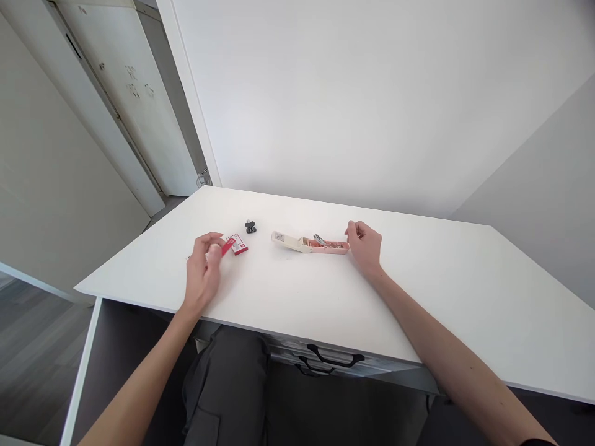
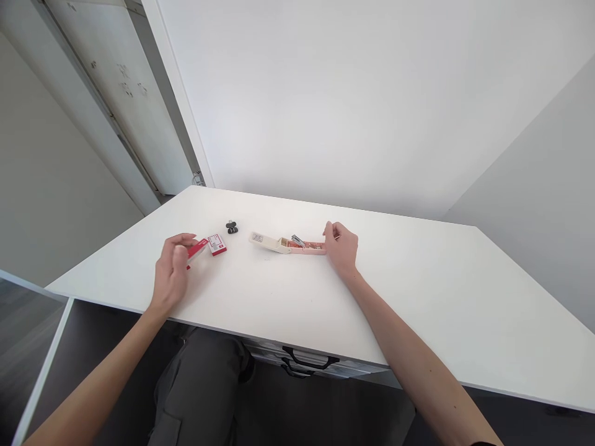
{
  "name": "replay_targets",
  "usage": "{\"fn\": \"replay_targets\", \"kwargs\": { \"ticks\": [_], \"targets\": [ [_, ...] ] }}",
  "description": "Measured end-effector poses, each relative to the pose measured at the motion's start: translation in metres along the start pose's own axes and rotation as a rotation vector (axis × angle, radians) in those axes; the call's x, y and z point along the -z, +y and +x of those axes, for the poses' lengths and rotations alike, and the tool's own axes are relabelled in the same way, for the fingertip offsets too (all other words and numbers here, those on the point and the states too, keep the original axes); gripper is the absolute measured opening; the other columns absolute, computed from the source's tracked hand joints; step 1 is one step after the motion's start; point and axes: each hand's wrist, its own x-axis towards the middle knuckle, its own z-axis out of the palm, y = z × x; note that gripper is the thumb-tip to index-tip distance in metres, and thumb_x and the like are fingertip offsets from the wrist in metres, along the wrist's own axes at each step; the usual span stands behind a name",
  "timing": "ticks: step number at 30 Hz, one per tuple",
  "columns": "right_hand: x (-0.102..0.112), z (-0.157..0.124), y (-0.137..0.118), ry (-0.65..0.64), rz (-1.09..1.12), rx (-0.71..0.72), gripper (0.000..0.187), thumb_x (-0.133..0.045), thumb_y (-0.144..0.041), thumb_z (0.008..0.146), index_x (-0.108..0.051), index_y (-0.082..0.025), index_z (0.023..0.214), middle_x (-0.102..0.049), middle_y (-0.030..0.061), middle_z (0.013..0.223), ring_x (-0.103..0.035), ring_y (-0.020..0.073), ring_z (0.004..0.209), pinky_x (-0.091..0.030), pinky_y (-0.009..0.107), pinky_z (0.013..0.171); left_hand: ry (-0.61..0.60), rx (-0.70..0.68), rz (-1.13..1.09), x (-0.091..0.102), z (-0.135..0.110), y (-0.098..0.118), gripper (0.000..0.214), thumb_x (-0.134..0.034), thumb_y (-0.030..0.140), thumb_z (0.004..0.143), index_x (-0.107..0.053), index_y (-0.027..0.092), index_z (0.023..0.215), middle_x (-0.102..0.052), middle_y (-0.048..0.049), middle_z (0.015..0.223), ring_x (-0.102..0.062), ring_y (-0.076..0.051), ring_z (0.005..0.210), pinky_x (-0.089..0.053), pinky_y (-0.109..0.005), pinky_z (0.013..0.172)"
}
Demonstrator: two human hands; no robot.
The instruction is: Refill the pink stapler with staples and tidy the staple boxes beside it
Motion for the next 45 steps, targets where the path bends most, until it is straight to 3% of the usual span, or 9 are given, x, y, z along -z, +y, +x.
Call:
{"fn": "replay_targets", "kwargs": {
  "ticks": [6, 9, 13, 16, 23, 26, 30, 36, 45],
  "targets": [
    [-0.004, -0.026, -0.029, -0.046, 0.006, 0.375, 0.05, -0.05, -0.052, 0.106, -0.045, -0.025, 0.064, -0.055, -0.0003, 0.06, -0.045, 0.0153, 0.056, -0.037, 0.032, 0.059, -0.235, -0.297, 0.104, -0.014, -0.005, 0.0, 0.073, -0.077, 0.07, 0.084, -0.051, 0.023, 0.133, -0.064, -0.0129, 0.132, -0.069, -0.029, 0.106, -0.056, -0.047, 0.096],
    [-0.011, -0.047, -0.041, -0.315, 0.082, 0.501, 0.045, -0.051, -0.045, 0.108, -0.05, -0.025, 0.067, -0.054, -0.0016, 0.058, -0.045, 0.0143, 0.054, -0.04, 0.032, 0.059, -0.312, -0.382, 0.105, -0.025, -0.011, 0.009, 0.083, -0.085, 0.07, 0.077, -0.05, 0.025, 0.136, -0.064, -0.0128, 0.13, -0.069, -0.031, 0.109, -0.057, -0.046, 0.095],
    [-0.022, -0.066, -0.048, -0.73, 0.222, 0.367, 0.02, -0.059, -0.045, 0.105, -0.064, -0.025, 0.108, -0.076, 0.0042, 0.093, -0.068, 0.0182, 0.077, -0.051, 0.032, 0.066, -0.364, -0.519, 0.065, -0.044, -0.016, 0.022, 0.086, -0.086, 0.069, 0.077, -0.047, 0.026, 0.14, -0.063, -0.0134, 0.132, -0.07, -0.031, 0.114, -0.059, -0.046, 0.094],
    [-0.028, -0.072, -0.048, -0.843, 0.329, 0.209, 0.037, -0.067, -0.049, 0.1, -0.057, -0.026, 0.127, -0.078, 0.0067, 0.107, -0.072, 0.0198, 0.083, -0.054, 0.033, 0.066, -0.392, -0.608, 0.026, -0.058, -0.017, 0.027, 0.086, -0.086, 0.067, 0.077, -0.046, 0.027, 0.141, -0.064, -0.0134, 0.132, -0.07, -0.032, 0.116, -0.06, -0.047, 0.093],
    [-0.025, -0.068, -0.054, -0.811, 0.479, -0.003, 0.042, -0.071, -0.049, 0.098, -0.057, -0.027, 0.131, -0.077, 0.0016, 0.095, -0.073, 0.0171, 0.065, -0.056, 0.034, 0.064, -0.453, -0.587, -0.015, -0.07, -0.015, 0.031, 0.085, -0.084, 0.066, 0.081, -0.044, 0.028, 0.145, -0.06, -0.016, 0.142, -0.064, -0.035, 0.13, -0.059, -0.05, 0.098],
    [-0.023, -0.065, -0.054, -0.801, 0.5, 0.013, 0.037, -0.071, -0.047, 0.099, -0.062, -0.028, 0.129, -0.076, 0.0003, 0.092, -0.073, 0.0167, 0.062, -0.055, 0.034, 0.063, -0.489, -0.517, -0.015, -0.068, -0.016, 0.033, 0.066, -0.07, 0.061, 0.095, -0.044, 0.025, 0.144, -0.066, -0.0144, 0.132, -0.071, -0.028, 0.11, -0.06, -0.044, 0.088],
    [-0.024, -0.065, -0.05, -0.801, 0.471, 0.048, 0.033, -0.07, -0.045, 0.1, -0.065, -0.029, 0.128, -0.075, 0.0005, 0.095, -0.073, 0.0155, 0.062, -0.051, 0.031, 0.058, -0.562, -0.381, 0.051, -0.065, -0.02, 0.036, 0.046, -0.052, 0.049, 0.108, -0.041, 0.024, 0.145, -0.07, 0.0004, 0.089, -0.068, -0.018, 0.07, -0.051, -0.032, 0.066],
    [-0.025, -0.068, -0.044, -0.835, 0.336, 0.224, 0.025, -0.064, -0.038, 0.104, -0.068, -0.026, 0.125, -0.073, 0.0015, 0.093, -0.068, 0.0135, 0.061, -0.05, 0.03, 0.057, -0.564, -0.324, -0.019, -0.066, -0.023, 0.036, 0.04, -0.054, 0.049, 0.106, -0.043, 0.026, 0.137, -0.072, 0.0011, 0.09, -0.067, -0.017, 0.067, -0.045, -0.027, 0.059],
    [-0.023, -0.063, -0.049, -0.894, 0.314, 0.229, 0.026, -0.058, -0.043, 0.107, -0.067, -0.025, 0.124, -0.073, 0.0037, 0.094, -0.07, 0.016, 0.069, -0.054, 0.032, 0.062, -0.584, -0.243, -0.162, -0.066, -0.02, 0.035, 0.039, -0.059, 0.048, 0.104, -0.043, 0.028, 0.133, -0.071, 0.0008, 0.09, -0.064, -0.015, 0.068, -0.044, -0.025, 0.056]
  ]
}}
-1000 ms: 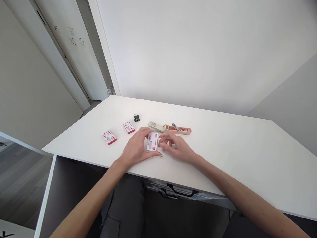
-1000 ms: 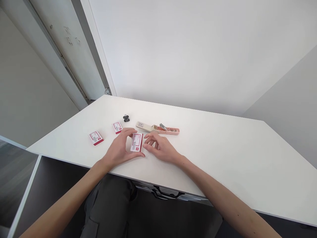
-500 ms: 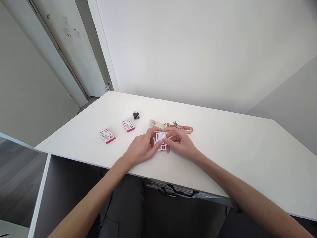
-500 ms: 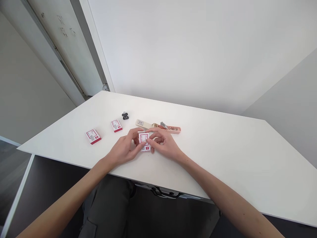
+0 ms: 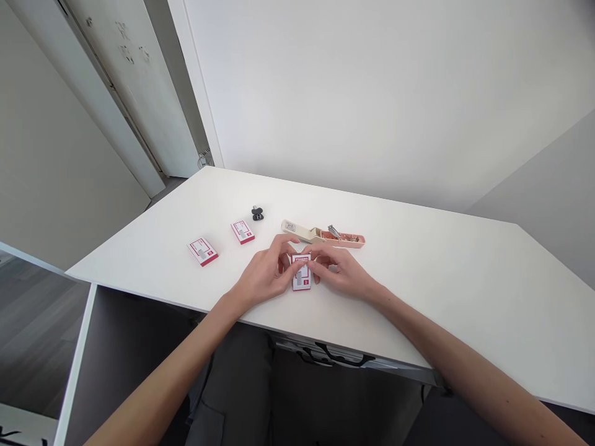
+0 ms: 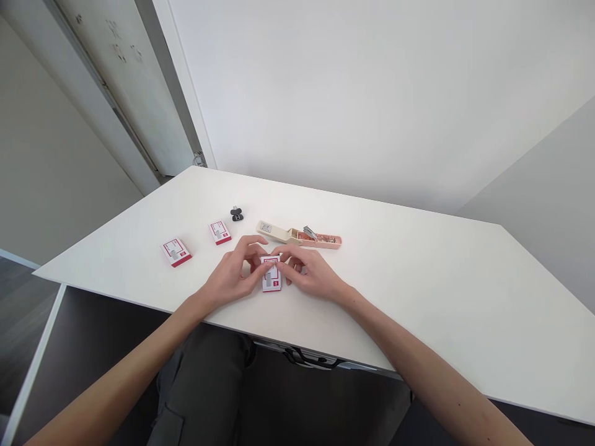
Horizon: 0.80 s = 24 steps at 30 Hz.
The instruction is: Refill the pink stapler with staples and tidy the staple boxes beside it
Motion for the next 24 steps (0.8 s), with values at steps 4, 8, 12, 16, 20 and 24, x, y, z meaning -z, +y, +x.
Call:
{"fn": "replay_targets", "kwargs": {
  "ticks": [4, 8, 12, 16, 20, 24],
  "targets": [
    [-0.001, -0.001, 0.002, -0.006, -0.025, -0.018, 0.032, -0.061, -0.046, 0.105, -0.065, -0.025, 0.13, -0.073, 0.003, 0.093, -0.07, 0.016, 0.068, -0.052, 0.031, 0.062, -0.046, 0.147, -0.263, 0.005, 0.005, 0.001, 0.042, -0.065, 0.051, 0.101, -0.046, 0.027, 0.131, -0.072, -0.0007, 0.096, -0.062, -0.012, 0.061, -0.044, -0.023, 0.051],
    [-0.003, -0.002, 0.002, -0.035, 0.009, -0.039, 0.036, -0.063, -0.048, 0.105, -0.065, -0.026, 0.132, -0.075, 0.0047, 0.1, -0.071, 0.0163, 0.071, -0.054, 0.033, 0.065, -0.111, 0.248, -0.475, 0.008, 0.009, 0.001, 0.047, -0.069, 0.055, 0.098, -0.049, 0.026, 0.129, -0.07, -0.0004, 0.095, -0.063, -0.011, 0.055, -0.048, -0.023, 0.045],
    [-0.001, -0.001, 0.001, -0.06, 0.063, -0.048, 0.036, -0.064, -0.049, 0.104, -0.064, -0.024, 0.13, -0.074, 0.0033, 0.097, -0.071, 0.0165, 0.074, -0.055, 0.033, 0.068, -0.109, 0.26, -0.526, 0.008, 0.01, 0.0, 0.047, -0.073, 0.055, 0.095, -0.052, 0.025, 0.126, -0.069, 0.0007, 0.09, -0.064, -0.011, 0.054, -0.051, -0.023, 0.043],
    [0.003, 0.0, -0.001, -0.108, 0.082, -0.056, 0.035, -0.066, -0.051, 0.103, -0.065, -0.025, 0.127, -0.072, 0.0043, 0.104, -0.071, 0.0173, 0.08, -0.056, 0.034, 0.072, -0.116, 0.269, -0.552, 0.008, 0.01, 0.0, 0.047, -0.075, 0.054, 0.094, -0.053, 0.025, 0.125, -0.07, 0.0011, 0.087, -0.064, -0.012, 0.052, -0.052, -0.023, 0.043],
    [0.005, 0.001, -0.003, -0.119, 0.083, -0.071, 0.033, -0.065, -0.05, 0.103, -0.064, -0.025, 0.125, -0.071, 0.0044, 0.107, -0.071, 0.0181, 0.084, -0.056, 0.035, 0.076, -0.127, 0.274, -0.567, 0.008, 0.011, 0.0, 0.048, -0.076, 0.055, 0.093, -0.054, 0.025, 0.125, -0.069, 0.002, 0.084, -0.065, -0.012, 0.052, -0.053, -0.024, 0.043],
    [0.005, 0.001, -0.006, -0.133, 0.057, -0.079, 0.031, -0.065, -0.05, 0.103, -0.065, -0.024, 0.12, -0.072, 0.0035, 0.1, -0.07, 0.019, 0.084, -0.056, 0.035, 0.077, -0.136, 0.278, -0.572, 0.008, 0.012, 0.001, 0.049, -0.076, 0.056, 0.092, -0.055, 0.026, 0.124, -0.071, 0.0013, 0.085, -0.065, -0.013, 0.051, -0.053, -0.024, 0.042]
  ]
}}
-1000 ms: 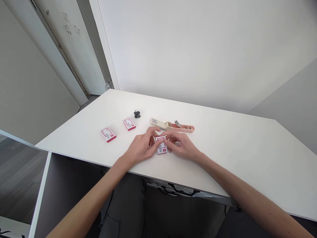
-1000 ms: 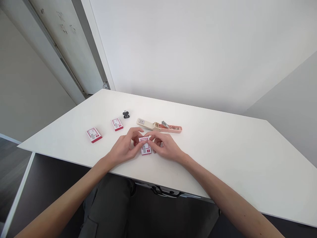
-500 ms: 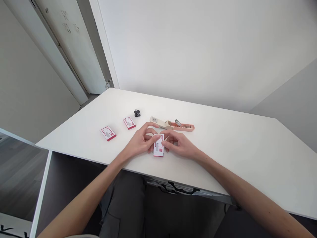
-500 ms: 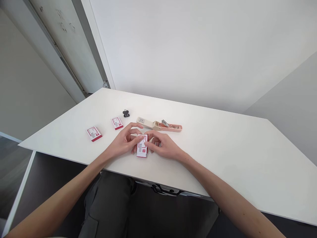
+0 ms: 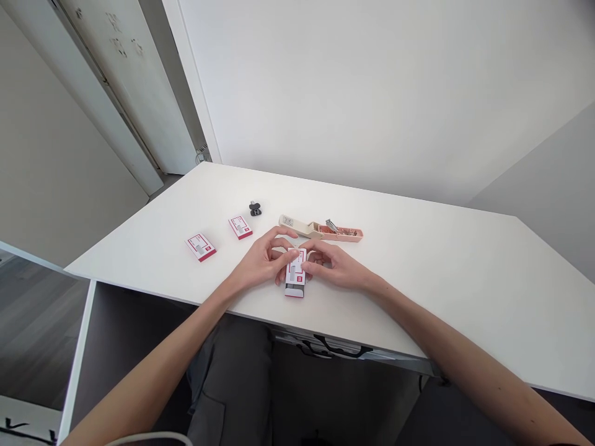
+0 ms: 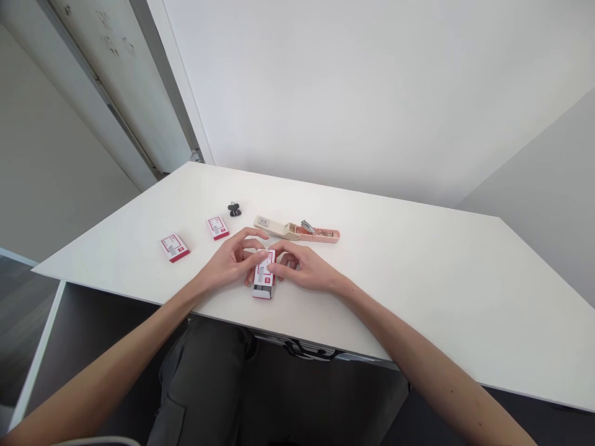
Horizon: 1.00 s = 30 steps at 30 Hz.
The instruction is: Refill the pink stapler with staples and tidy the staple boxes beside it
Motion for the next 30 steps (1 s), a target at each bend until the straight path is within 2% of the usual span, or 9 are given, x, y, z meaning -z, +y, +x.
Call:
{"fn": "replay_targets", "kwargs": {
  "ticks": [3, 6, 8, 10, 13, 16, 19, 25, 30],
  "targets": [
    [-0.002, -0.001, -0.002, -0.023, 0.02, -0.002, 0.04, -0.066, -0.049, 0.102, -0.06, -0.027, 0.135, -0.072, 0.0051, 0.112, -0.07, 0.0183, 0.085, -0.057, 0.036, 0.078, 0.024, -0.013, 0.008, 0.0, 0.0, 0.002, 0.048, -0.076, 0.057, 0.092, -0.057, 0.024, 0.122, -0.072, 0.0001, 0.086, -0.065, -0.013, 0.051, -0.055, -0.025, 0.044],
    [-0.005, -0.002, -0.002, -0.029, 0.085, -0.003, 0.066, -0.067, -0.044, 0.102, -0.038, -0.031, 0.16, -0.067, 0.009, 0.13, -0.072, 0.0186, 0.089, -0.06, 0.038, 0.081, 0.103, -0.044, 0.022, 0.0, 0.001, 0.003, 0.049, -0.076, 0.057, 0.093, -0.059, 0.023, 0.124, -0.073, -0.0011, 0.09, -0.066, -0.012, 0.052, -0.058, -0.026, 0.049],
    [-0.007, -0.002, -0.002, -0.02, 0.131, -0.009, 0.073, -0.066, -0.043, 0.103, -0.03, -0.031, 0.165, -0.068, 0.0101, 0.13, -0.072, 0.0196, 0.09, -0.061, 0.04, 0.082, 0.159, -0.063, 0.023, 0.0, 0.001, 0.003, 0.05, -0.075, 0.057, 0.093, -0.059, 0.022, 0.126, -0.075, -0.0032, 0.097, -0.069, -0.012, 0.055, -0.061, -0.028, 0.054],
    [-0.009, -0.002, -0.001, -0.008, 0.145, -0.017, 0.068, -0.065, -0.044, 0.104, -0.035, -0.029, 0.163, -0.071, 0.009, 0.122, -0.073, 0.0197, 0.086, -0.062, 0.042, 0.082, 0.225, -0.088, 0.029, -0.002, 0.001, 0.002, 0.049, -0.074, 0.056, 0.094, -0.061, 0.021, 0.127, -0.076, -0.0058, 0.106, -0.072, -0.014, 0.061, -0.064, -0.03, 0.059],
    [-0.011, -0.001, 0.001, 0.037, 0.1, -0.017, 0.053, -0.064, -0.046, 0.104, -0.051, -0.026, 0.152, -0.074, 0.0058, 0.107, -0.072, 0.0188, 0.078, -0.06, 0.04, 0.078, 0.322, -0.145, 0.043, -0.004, 0.001, 0.0, 0.046, -0.074, 0.054, 0.095, -0.067, 0.02, 0.124, -0.075, -0.0082, 0.116, -0.076, -0.016, 0.076, -0.068, -0.032, 0.067],
    [-0.014, -0.001, 0.003, 0.102, 0.067, -0.01, 0.039, -0.062, -0.048, 0.105, -0.062, -0.023, 0.136, -0.073, 0.0034, 0.094, -0.072, 0.0181, 0.073, -0.058, 0.035, 0.07, 0.339, -0.177, 0.052, -0.004, 0.002, -0.002, 0.044, -0.073, 0.055, 0.095, -0.071, 0.019, 0.121, -0.076, -0.0087, 0.12, -0.076, -0.017, 0.084, -0.069, -0.032, 0.069],
    [-0.015, -0.001, 0.005, 0.137, 0.032, -0.008, 0.033, -0.06, -0.046, 0.105, -0.065, -0.023, 0.129, -0.073, 0.0029, 0.09, -0.071, 0.0178, 0.071, -0.056, 0.034, 0.066, 0.331, -0.185, 0.07, -0.004, 0.002, -0.001, 0.044, -0.072, 0.055, 0.095, -0.072, 0.019, 0.12, -0.077, -0.0087, 0.119, -0.074, -0.015, 0.079, -0.068, -0.031, 0.068],
    [-0.014, -0.002, 0.004, 0.157, -0.022, 0.002, 0.035, -0.06, -0.042, 0.105, -0.063, -0.023, 0.135, -0.074, 0.0026, 0.089, -0.073, 0.0182, 0.071, -0.055, 0.033, 0.064, 0.361, -0.202, 0.113, -0.006, -0.001, 0.004, 0.041, -0.071, 0.055, 0.097, -0.072, 0.02, 0.119, -0.078, -0.0091, 0.118, -0.072, -0.014, 0.076, -0.065, -0.028, 0.065],
    [-0.013, -0.002, 0.003, 0.166, -0.039, 0.001, 0.028, -0.056, -0.039, 0.106, -0.065, -0.023, 0.128, -0.074, 0.0039, 0.094, -0.073, 0.0187, 0.072, -0.056, 0.034, 0.066, 0.352, -0.209, 0.116, -0.009, -0.002, 0.005, 0.04, -0.071, 0.054, 0.096, -0.072, 0.02, 0.119, -0.078, -0.0091, 0.119, -0.068, -0.012, 0.07, -0.063, -0.028, 0.062]
  ]
}}
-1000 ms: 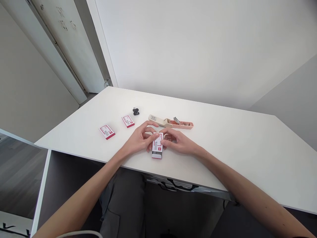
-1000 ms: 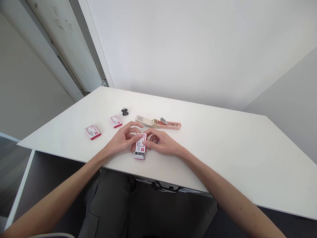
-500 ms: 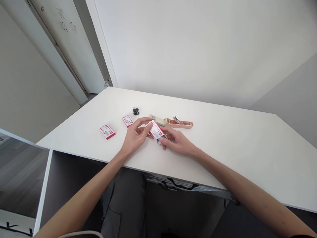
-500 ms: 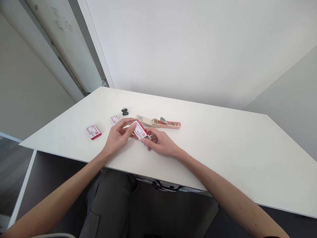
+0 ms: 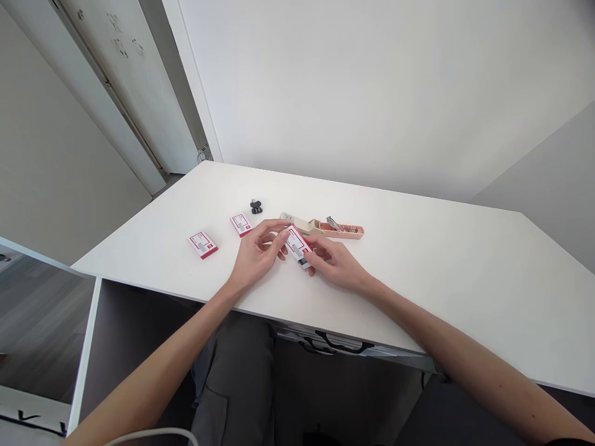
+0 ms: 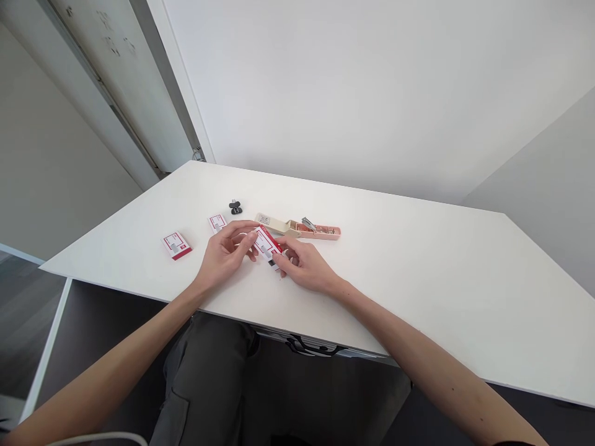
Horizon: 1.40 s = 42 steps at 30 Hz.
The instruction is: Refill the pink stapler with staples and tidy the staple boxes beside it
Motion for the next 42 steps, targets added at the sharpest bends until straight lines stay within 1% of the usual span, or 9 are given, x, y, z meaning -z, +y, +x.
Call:
{"fn": "replay_targets", "kwargs": {
  "ticks": [10, 13, 16, 20, 25, 33, 35, 39, 42],
  "targets": [
    [0.005, 0.0, -0.001, -0.057, -0.111, 0.042, 0.048, -0.068, -0.027, 0.094, -0.061, -0.026, 0.142, -0.074, 0.0065, 0.118, -0.062, 0.0175, 0.078, -0.05, 0.03, 0.061, 0.055, 0.037, -0.084, 0.003, 0.002, -0.003, 0.043, -0.076, 0.055, 0.093, -0.069, 0.02, 0.118, -0.078, -0.0061, 0.105, -0.065, -0.011, 0.063, -0.059, -0.028, 0.062],
    [0.003, 0.0, 0.001, -0.063, -0.105, 0.032, 0.052, -0.074, -0.031, 0.092, -0.061, -0.025, 0.142, -0.074, 0.0067, 0.116, -0.063, 0.0188, 0.08, -0.053, 0.032, 0.063, 0.019, 0.072, -0.089, 0.005, 0.003, -0.002, 0.051, -0.076, 0.059, 0.091, -0.068, 0.021, 0.123, -0.078, -0.0034, 0.094, -0.066, -0.012, 0.064, -0.058, -0.028, 0.062],
    [0.001, -0.001, 0.006, -0.061, -0.047, 0.055, 0.055, -0.078, -0.033, 0.092, -0.06, -0.026, 0.144, -0.073, 0.0074, 0.122, -0.069, 0.0222, 0.09, -0.059, 0.039, 0.077, -0.066, 0.091, -0.075, 0.004, 0.004, -0.004, 0.056, -0.079, 0.062, 0.087, -0.07, 0.02, 0.123, -0.079, -0.0049, 0.094, -0.068, -0.015, 0.071, -0.059, -0.03, 0.068],
    [-0.001, -0.001, 0.01, -0.031, -0.01, 0.096, 0.053, -0.079, -0.034, 0.092, -0.06, -0.027, 0.141, -0.072, 0.0087, 0.128, -0.071, 0.0262, 0.105, -0.06, 0.047, 0.095, -0.169, 0.089, -0.025, 0.003, 0.003, -0.007, 0.048, -0.076, 0.061, 0.091, -0.077, 0.018, 0.111, -0.079, -0.0078, 0.098, -0.071, -0.02, 0.087, -0.06, -0.037, 0.083],
    [-0.001, 0.0, 0.012, 0.035, -0.131, 0.139, 0.04, -0.076, -0.035, 0.095, -0.063, -0.025, 0.131, -0.073, 0.0084, 0.117, -0.07, 0.0254, 0.098, -0.06, 0.045, 0.088, -0.254, 0.018, -0.034, 0.005, 0.002, -0.009, 0.032, -0.076, 0.052, 0.093, -0.082, 0.021, 0.093, -0.075, -0.0104, 0.124, -0.07, -0.024, 0.108, -0.057, -0.04, 0.094],
    [0.001, 0.002, 0.013, 0.159, -0.335, 0.2, 0.025, -0.071, -0.027, 0.097, -0.065, -0.025, 0.121, -0.074, 0.0058, 0.105, -0.064, 0.0222, 0.084, -0.055, 0.038, 0.076, -0.225, 0.017, -0.013, 0.005, 0.002, -0.008, 0.027, -0.08, 0.046, 0.091, -0.084, 0.027, 0.109, -0.071, -0.0088, 0.133, -0.07, -0.022, 0.108, -0.059, -0.035, 0.087],
    [0.001, 0.002, 0.016, 0.194, -0.356, 0.188, 0.028, -0.072, -0.027, 0.096, -0.065, -0.025, 0.123, -0.074, 0.0058, 0.105, -0.064, 0.0223, 0.081, -0.055, 0.039, 0.075, -0.209, 0.037, 0.002, 0.004, 0.002, -0.006, 0.033, -0.079, 0.047, 0.092, -0.081, 0.025, 0.116, -0.073, -0.0089, 0.127, -0.071, -0.02, 0.099, -0.059, -0.034, 0.083],
    [0.001, 0.004, 0.02, 0.229, -0.331, 0.144, 0.029, -0.071, -0.028, 0.095, -0.066, -0.024, 0.124, -0.074, 0.0054, 0.1, -0.063, 0.0219, 0.077, -0.055, 0.04, 0.073, -0.145, 0.13, 0.076, 0.002, 0.001, -0.001, 0.044, -0.073, 0.054, 0.095, -0.075, 0.019, 0.122, -0.075, -0.0041, 0.085, -0.069, -0.018, 0.078, -0.058, -0.034, 0.077],
    [0.002, 0.005, 0.017, 0.234, -0.191, 0.092, 0.029, -0.073, -0.031, 0.095, -0.067, -0.024, 0.123, -0.075, 0.0063, 0.105, -0.066, 0.0213, 0.082, -0.057, 0.041, 0.078, -0.062, 0.152, 0.064, 0.001, 0.001, 0.0, 0.042, -0.072, 0.056, 0.095, -0.07, 0.018, 0.114, -0.075, -0.0042, 0.084, -0.071, -0.018, 0.076, -0.059, -0.033, 0.075]
  ]
}}
